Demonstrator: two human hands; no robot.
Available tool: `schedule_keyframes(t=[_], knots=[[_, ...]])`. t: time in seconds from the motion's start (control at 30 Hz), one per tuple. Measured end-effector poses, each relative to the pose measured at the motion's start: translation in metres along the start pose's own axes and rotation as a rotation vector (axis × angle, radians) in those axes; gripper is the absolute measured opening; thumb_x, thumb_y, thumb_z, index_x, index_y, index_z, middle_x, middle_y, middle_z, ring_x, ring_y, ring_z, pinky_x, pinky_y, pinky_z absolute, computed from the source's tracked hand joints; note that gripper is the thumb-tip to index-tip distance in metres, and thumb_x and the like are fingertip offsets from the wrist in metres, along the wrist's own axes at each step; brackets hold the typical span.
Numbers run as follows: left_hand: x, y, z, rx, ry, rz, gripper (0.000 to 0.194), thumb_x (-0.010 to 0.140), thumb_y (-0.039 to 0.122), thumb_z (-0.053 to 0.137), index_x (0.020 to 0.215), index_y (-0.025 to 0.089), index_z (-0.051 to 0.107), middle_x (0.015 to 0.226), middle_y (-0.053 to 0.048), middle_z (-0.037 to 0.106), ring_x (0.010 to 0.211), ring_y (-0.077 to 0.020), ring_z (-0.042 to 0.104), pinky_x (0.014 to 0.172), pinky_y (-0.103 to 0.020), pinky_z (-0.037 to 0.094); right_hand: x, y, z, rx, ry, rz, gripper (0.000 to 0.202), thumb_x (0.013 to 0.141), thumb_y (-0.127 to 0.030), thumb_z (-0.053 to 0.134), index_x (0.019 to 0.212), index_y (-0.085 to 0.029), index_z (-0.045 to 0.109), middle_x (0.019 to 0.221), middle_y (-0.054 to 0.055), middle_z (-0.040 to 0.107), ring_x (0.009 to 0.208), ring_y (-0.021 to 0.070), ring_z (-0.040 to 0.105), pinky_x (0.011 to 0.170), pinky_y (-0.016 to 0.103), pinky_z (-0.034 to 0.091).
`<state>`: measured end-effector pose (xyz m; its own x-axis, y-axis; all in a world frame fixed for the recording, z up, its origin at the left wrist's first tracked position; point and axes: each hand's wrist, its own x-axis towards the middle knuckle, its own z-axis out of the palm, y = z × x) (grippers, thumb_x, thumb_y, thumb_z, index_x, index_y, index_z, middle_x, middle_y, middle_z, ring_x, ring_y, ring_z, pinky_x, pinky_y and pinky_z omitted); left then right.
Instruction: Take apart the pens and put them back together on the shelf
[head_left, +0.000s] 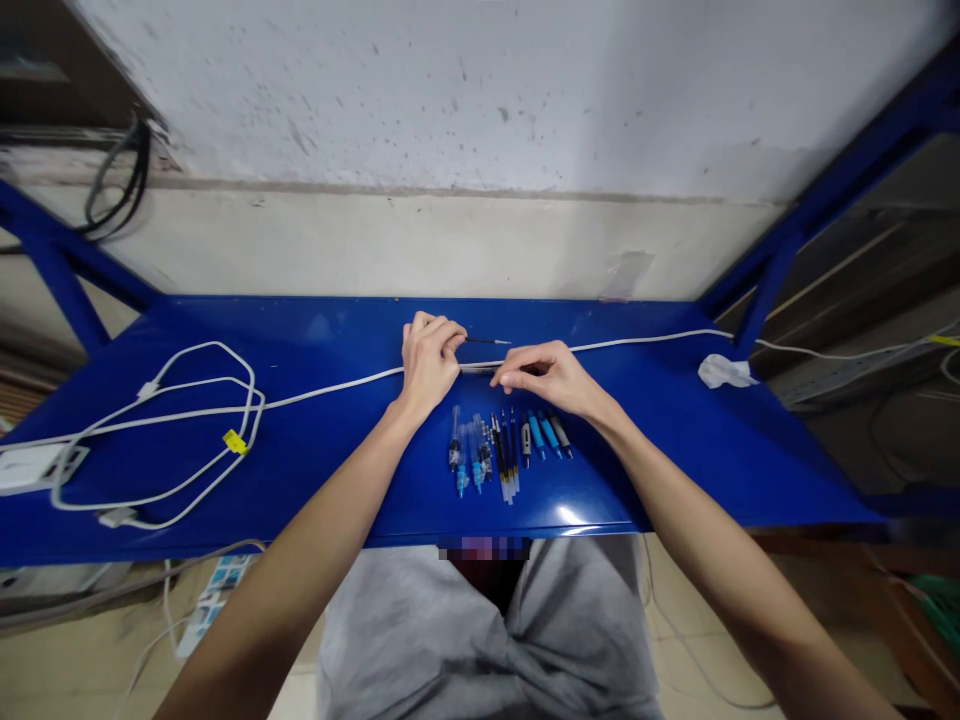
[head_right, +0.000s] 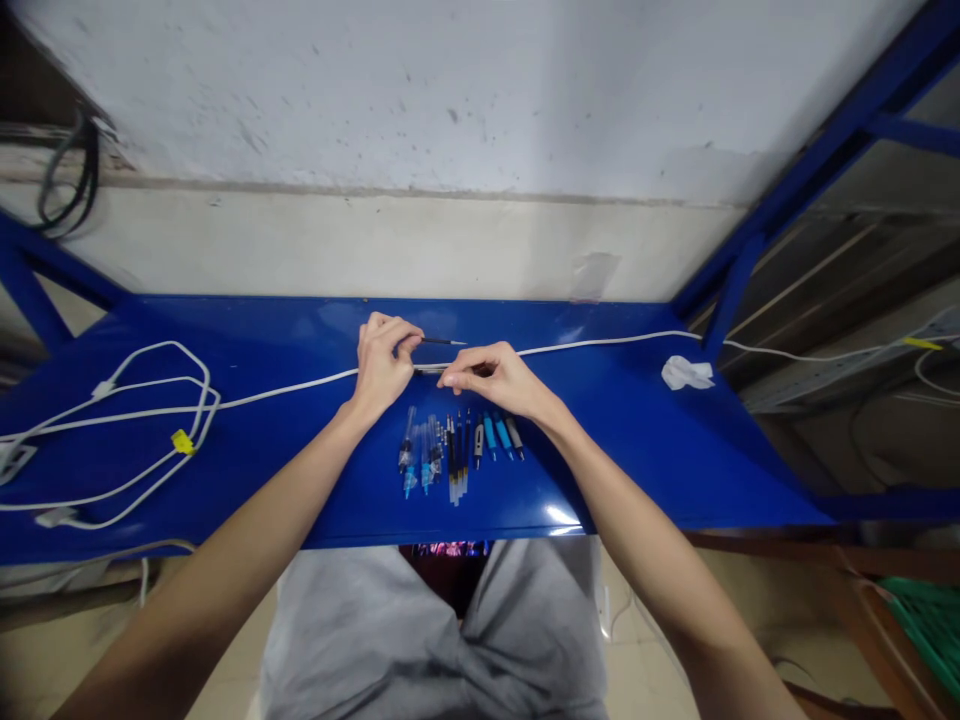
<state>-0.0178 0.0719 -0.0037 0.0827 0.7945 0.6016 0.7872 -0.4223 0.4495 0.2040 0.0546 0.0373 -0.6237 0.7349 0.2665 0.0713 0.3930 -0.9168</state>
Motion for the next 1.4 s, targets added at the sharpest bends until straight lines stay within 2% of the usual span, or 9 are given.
schedule_keyframes(t=[0.13, 0.23, 0.37, 0.5, 1.1, 1.17, 1.23, 1.33, 1.4], knots=[[-0.001, 0.000, 0.000, 0.009, -0.006, 0.003, 0.021, 0.097, 0.019, 0.050, 0.085, 0.024, 0.066, 0.088, -0.003, 0.071, 0.098, -0.0262, 0.054, 0.090, -0.045, 0.039, -0.001, -0.002, 0.000, -0.097, -0.205, 0.007, 0.026, 0.096, -0.040, 0.066, 0.102, -0.019, 0.080, 0.096, 0.007, 0.073, 0.083, 0.0181, 0.063, 0.077, 0.032, 0.048], [-0.001, -0.001, 0.000, 0.028, -0.014, 0.000, 0.021, 0.098, 0.020, 0.050, 0.084, 0.024, 0.065, 0.088, -0.003, 0.071, 0.098, -0.0266, 0.054, 0.089, -0.044, 0.039, -0.001, 0.003, 0.001, -0.087, -0.287, 0.032, 0.024, 0.094, -0.035, 0.069, 0.109, -0.020, 0.078, 0.101, 0.007, 0.075, 0.088, 0.0191, 0.066, 0.082, 0.033, 0.050], [0.000, 0.000, 0.001, 0.028, -0.015, 0.004, 0.021, 0.099, 0.021, 0.050, 0.084, 0.024, 0.065, 0.088, -0.003, 0.070, 0.097, -0.0266, 0.053, 0.088, -0.044, 0.039, -0.001, 0.006, 0.003, -0.065, -0.302, 0.090, 0.019, 0.084, -0.033, 0.080, 0.095, -0.018, 0.078, 0.091, 0.005, 0.075, 0.082, 0.0191, 0.067, 0.078, 0.032, 0.052], [0.000, 0.001, 0.000, 0.015, -0.011, 0.000, 0.022, 0.098, 0.020, 0.050, 0.083, 0.024, 0.065, 0.086, -0.002, 0.070, 0.097, -0.0264, 0.053, 0.088, -0.044, 0.038, 0.000, 0.004, 0.005, -0.086, -0.363, 0.039, 0.014, 0.083, -0.033, 0.081, 0.087, -0.019, 0.080, 0.089, 0.005, 0.075, 0.081, 0.0178, 0.066, 0.074, 0.030, 0.049], [0.000, 0.000, 0.001, 0.008, -0.027, -0.006, 0.021, 0.097, 0.018, 0.051, 0.084, 0.024, 0.066, 0.087, -0.002, 0.069, 0.098, -0.0257, 0.053, 0.092, -0.044, 0.039, 0.000, 0.007, 0.014, -0.127, -0.428, -0.009, 0.009, 0.086, -0.029, 0.080, 0.087, -0.020, 0.081, 0.091, 0.005, 0.070, 0.084, 0.0177, 0.065, 0.080, 0.032, 0.049], [0.000, 0.001, 0.001, 0.010, -0.029, -0.011, 0.021, 0.097, 0.018, 0.051, 0.084, 0.023, 0.066, 0.087, -0.002, 0.069, 0.099, -0.0256, 0.054, 0.092, -0.044, 0.038, 0.001, 0.006, 0.010, -0.123, -0.393, -0.023, 0.013, 0.086, -0.031, 0.079, 0.087, -0.019, 0.081, 0.092, 0.005, 0.070, 0.085, 0.0182, 0.065, 0.081, 0.032, 0.049], [0.000, 0.001, 0.001, 0.013, -0.023, -0.013, 0.020, 0.097, 0.017, 0.052, 0.084, 0.023, 0.066, 0.087, -0.002, 0.070, 0.100, -0.0255, 0.054, 0.092, -0.043, 0.039, 0.002, 0.004, 0.003, -0.137, -0.289, -0.037, 0.017, 0.086, -0.036, 0.080, 0.088, -0.019, 0.080, 0.092, 0.006, 0.071, 0.085, 0.0188, 0.065, 0.081, 0.032, 0.048], [0.000, 0.001, 0.002, 0.017, 0.001, -0.019, 0.019, 0.097, 0.018, 0.052, 0.084, 0.023, 0.065, 0.088, -0.002, 0.070, 0.098, -0.0251, 0.055, 0.090, -0.041, 0.039, 0.001, 0.001, -0.009, -0.143, -0.003, 0.001, 0.028, 0.086, -0.045, 0.077, 0.083, -0.017, 0.077, 0.080, 0.004, 0.069, 0.074, 0.0170, 0.061, 0.072, 0.030, 0.046], [0.000, 0.000, 0.002, 0.007, 0.021, -0.024, 0.019, 0.098, 0.019, 0.052, 0.084, 0.023, 0.065, 0.088, -0.002, 0.071, 0.095, -0.0243, 0.056, 0.088, -0.040, 0.040, -0.004, 0.001, -0.018, -0.102, 0.224, 0.073, 0.035, 0.089, -0.051, 0.071, 0.079, -0.018, 0.070, 0.064, -0.001, 0.059, 0.059, 0.0123, 0.051, 0.058, 0.026, 0.040]])
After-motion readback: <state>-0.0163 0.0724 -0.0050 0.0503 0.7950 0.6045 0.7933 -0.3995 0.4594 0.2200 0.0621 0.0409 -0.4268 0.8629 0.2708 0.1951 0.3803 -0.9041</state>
